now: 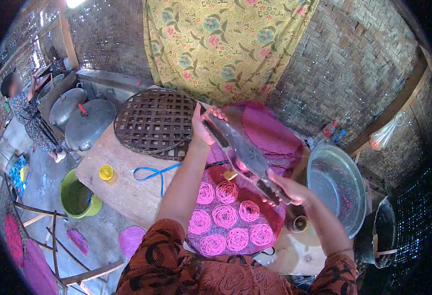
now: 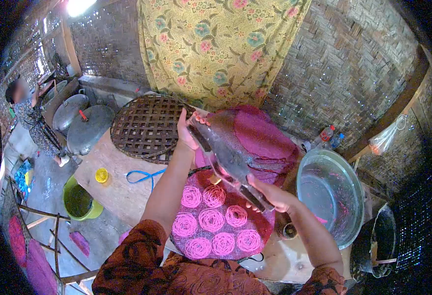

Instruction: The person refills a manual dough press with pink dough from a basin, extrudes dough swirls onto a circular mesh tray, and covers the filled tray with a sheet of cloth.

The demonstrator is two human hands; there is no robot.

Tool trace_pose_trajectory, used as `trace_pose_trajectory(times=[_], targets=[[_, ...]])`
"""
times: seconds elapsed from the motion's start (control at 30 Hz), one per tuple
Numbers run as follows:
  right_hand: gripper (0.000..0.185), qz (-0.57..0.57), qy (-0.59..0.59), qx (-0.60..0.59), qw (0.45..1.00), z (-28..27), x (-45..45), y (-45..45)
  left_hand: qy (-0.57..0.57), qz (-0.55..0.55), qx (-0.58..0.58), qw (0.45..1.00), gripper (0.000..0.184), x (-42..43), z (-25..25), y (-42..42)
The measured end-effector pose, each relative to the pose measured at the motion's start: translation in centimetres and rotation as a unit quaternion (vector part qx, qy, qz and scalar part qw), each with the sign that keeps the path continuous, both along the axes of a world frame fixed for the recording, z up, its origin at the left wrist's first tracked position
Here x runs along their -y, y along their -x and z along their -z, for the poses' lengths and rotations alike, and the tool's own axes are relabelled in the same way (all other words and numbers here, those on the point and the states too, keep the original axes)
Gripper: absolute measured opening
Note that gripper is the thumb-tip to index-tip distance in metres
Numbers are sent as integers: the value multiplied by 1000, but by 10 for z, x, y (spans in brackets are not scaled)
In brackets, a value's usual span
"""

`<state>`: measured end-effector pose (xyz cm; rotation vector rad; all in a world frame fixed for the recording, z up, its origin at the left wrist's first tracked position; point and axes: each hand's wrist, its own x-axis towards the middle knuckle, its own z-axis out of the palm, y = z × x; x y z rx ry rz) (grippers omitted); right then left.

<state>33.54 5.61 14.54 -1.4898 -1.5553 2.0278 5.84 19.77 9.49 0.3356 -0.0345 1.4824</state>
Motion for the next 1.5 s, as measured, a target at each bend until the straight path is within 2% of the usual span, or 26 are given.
trace_pose_trajectory(times=[0.07,0.1,0.13,0.17,0.23,0.33,0.37,0.5,0.6,0.67,0.8,0.87,0.93,0.97,1.13,1.27,1.33,1.37,1.43,1.47,1.5], targets=[[63,-20,-13,58,998,-10,-13,2,-5,9,24,1000,50,-14,16,1],[69,-17,-41,82,996,-13,-17,7,-6,-17,36,999,50,-19,27,0],[69,-18,-44,81,996,-19,-21,8,-9,-43,49,998,50,-24,36,-1],[67,-24,-44,101,994,-27,-25,9,35,-60,68,995,50,-25,40,-6],[65,-31,-64,126,989,-33,-33,9,26,-70,75,994,48,-25,45,-9],[66,-16,-98,135,986,-12,-48,6,4,-79,67,995,46,-31,40,-3],[60,-30,-98,142,985,-18,-45,11,-1,-84,60,995,46,-31,32,0],[65,0,-86,80,993,-31,-28,8,17,-65,57,996,44,-18,12,-1],[63,19,-71,115,991,-55,-18,0,25,-58,72,995,43,-16,16,-18],[60,-4,-80,130,988,-47,-27,-8,17,-21,114,993,52,-21,20,-24],[58,14,-124,135,983,-26,-32,-6,-6,-35,85,996,52,-40,16,-16],[58,12,-137,102,985,-17,-30,1,13,-34,74,997,52,-35,11,-9],[57,25,-98,92,991,-22,-22,1,34,-33,50,998,51,-29,11,-5],[58,26,-102,99,989,-24,-19,0,85,-70,25,994,43,-16,5,-11],[57,19,-73,91,993,-11,-27,-19,83,-55,53,994,41,-25,41,-31],[57,47,-120,177,976,7,-32,-11,47,-31,54,997,44,-43,56,-35],[58,28,-137,170,975,21,-37,-18,-58,13,54,997,48,-57,54,-26],[58,30,-175,139,974,24,-37,-20,-85,12,27,996,49,-54,38,-23],[57,35,-210,107,971,18,-34,-23,-65,24,32,997,49,-46,4,-26],[59,29,-148,63,987,2,-29,-26,-45,33,37,998,49,-37,-12,-30],[61,23,-85,18,996,-11,-24,-28,-26,-6,12,1000,42,-23,-26,-39]])
